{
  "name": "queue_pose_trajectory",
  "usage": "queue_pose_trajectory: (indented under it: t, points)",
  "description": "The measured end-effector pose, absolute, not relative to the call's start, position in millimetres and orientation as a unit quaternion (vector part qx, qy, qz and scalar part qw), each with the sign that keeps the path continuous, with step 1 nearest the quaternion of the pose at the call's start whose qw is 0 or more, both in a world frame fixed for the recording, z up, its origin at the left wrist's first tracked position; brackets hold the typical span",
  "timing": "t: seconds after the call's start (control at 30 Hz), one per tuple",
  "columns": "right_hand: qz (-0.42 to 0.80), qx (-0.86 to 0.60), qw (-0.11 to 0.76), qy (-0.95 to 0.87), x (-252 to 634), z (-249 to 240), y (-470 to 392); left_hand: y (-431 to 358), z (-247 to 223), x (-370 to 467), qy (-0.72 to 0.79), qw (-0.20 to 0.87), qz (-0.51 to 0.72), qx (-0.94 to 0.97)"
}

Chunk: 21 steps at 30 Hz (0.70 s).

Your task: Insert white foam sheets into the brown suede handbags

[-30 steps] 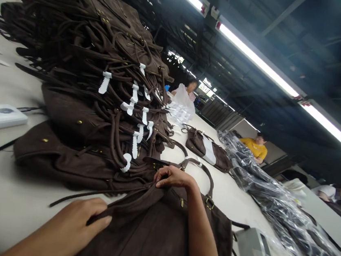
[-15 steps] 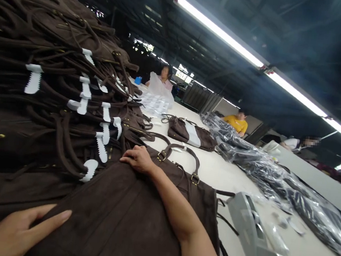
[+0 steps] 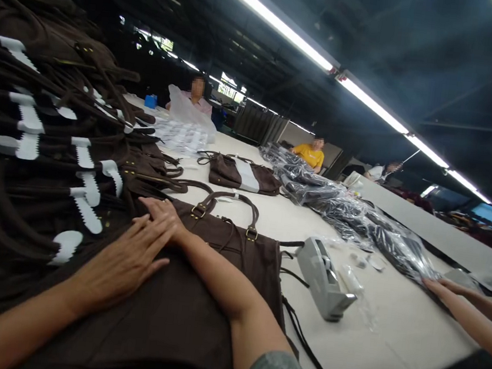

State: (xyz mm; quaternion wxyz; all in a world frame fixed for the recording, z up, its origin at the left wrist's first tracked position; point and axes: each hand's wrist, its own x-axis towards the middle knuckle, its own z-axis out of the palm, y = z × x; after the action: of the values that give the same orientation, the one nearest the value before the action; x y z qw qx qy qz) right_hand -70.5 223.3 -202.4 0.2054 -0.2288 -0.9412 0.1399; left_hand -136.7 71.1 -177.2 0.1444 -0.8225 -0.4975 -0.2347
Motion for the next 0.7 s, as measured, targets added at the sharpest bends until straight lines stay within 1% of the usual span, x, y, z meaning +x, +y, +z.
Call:
queue_pose_trajectory:
  t: [0.07,0.13,0.2,0.27,0.33,0.4,0.5,0.57,0.6,0.7]
  points:
    - [0.141,-0.224,0.218,-0.939,-68,-204,224,67,-202,-134,-0.520,0.140,-0.202,-0.818]
    - [0.151,-0.234,0.229,-0.933,-63,-202,222,55,-212,-133,-0.532,0.108,-0.151,-0.826]
    - [0.175,-0.258,0.242,-0.919,-54,-198,219,43,-205,-129,-0.529,0.067,-0.118,-0.837]
    - [0.212,-0.289,0.234,-0.904,-39,-193,217,35,-189,-125,-0.517,0.027,-0.115,-0.848]
    - [0.247,-0.309,0.189,-0.899,-17,-186,211,29,-173,-121,-0.503,0.001,-0.127,-0.855]
    - [0.270,-0.317,0.122,-0.901,13,-177,198,25,-164,-120,-0.492,-0.011,-0.134,-0.860]
    - [0.282,-0.321,-0.005,-0.904,69,-157,160,27,-168,-123,-0.478,-0.024,-0.136,-0.867]
    - [0.278,-0.336,-0.062,-0.898,109,-141,120,31,-177,-128,-0.472,-0.055,-0.141,-0.868]
    - [0.272,-0.350,-0.059,-0.894,128,-133,97,34,-181,-131,-0.469,-0.081,-0.145,-0.867]
    - [0.256,-0.353,-0.001,-0.900,178,-119,28,33,-185,-140,-0.444,-0.186,-0.156,-0.862]
